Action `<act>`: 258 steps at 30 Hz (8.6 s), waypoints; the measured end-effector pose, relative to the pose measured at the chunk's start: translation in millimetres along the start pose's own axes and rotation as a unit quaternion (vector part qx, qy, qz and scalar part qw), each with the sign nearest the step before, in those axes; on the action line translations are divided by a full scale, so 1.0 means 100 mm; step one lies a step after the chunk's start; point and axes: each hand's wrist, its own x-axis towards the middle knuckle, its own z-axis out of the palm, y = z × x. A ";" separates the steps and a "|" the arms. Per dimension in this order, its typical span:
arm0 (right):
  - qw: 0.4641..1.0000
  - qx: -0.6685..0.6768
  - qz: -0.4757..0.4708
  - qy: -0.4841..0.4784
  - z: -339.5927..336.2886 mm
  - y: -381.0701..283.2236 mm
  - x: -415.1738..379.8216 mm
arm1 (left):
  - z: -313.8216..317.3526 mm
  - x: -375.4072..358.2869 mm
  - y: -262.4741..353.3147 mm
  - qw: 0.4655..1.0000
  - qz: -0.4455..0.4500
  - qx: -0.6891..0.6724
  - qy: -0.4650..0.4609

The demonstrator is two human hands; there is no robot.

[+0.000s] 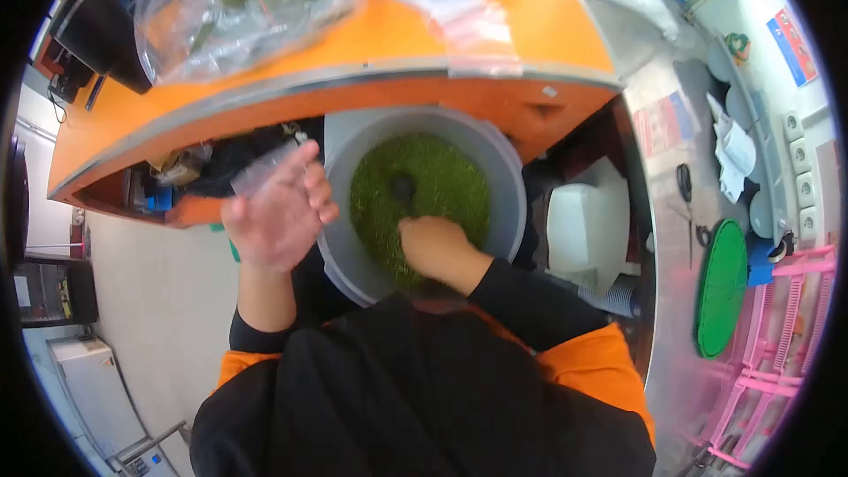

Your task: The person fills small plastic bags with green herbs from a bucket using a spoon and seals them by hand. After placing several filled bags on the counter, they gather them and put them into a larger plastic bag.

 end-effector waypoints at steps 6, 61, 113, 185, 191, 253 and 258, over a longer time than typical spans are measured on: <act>0.997 0.013 0.050 0.065 0.00 0.21 0.17 | -0.06 -0.12 0.00 0.995 -0.005 -0.095 0.044; 0.875 0.080 -0.213 0.427 -0.47 0.06 -0.67 | 0.31 0.23 -0.63 0.622 0.118 0.772 0.046; 0.757 -0.024 -0.103 0.645 -1.41 0.74 -0.31 | 0.89 0.71 0.31 0.439 0.301 0.847 0.007; 0.955 -0.005 -0.273 0.116 -0.42 -0.05 -0.70 | 0.45 0.34 -0.22 0.710 -0.183 0.629 -0.260; 0.903 0.034 -0.334 0.267 -0.53 -0.12 -0.81 | 0.39 0.24 -0.06 0.760 -0.233 0.579 -0.180; 0.882 0.070 -0.176 0.432 -0.55 -0.04 -0.67 | 0.41 0.29 -0.56 0.659 0.100 0.744 0.045; 0.875 0.075 -0.162 0.450 -0.61 0.03 -0.76 | 0.44 0.34 -0.39 0.754 0.063 0.653 0.023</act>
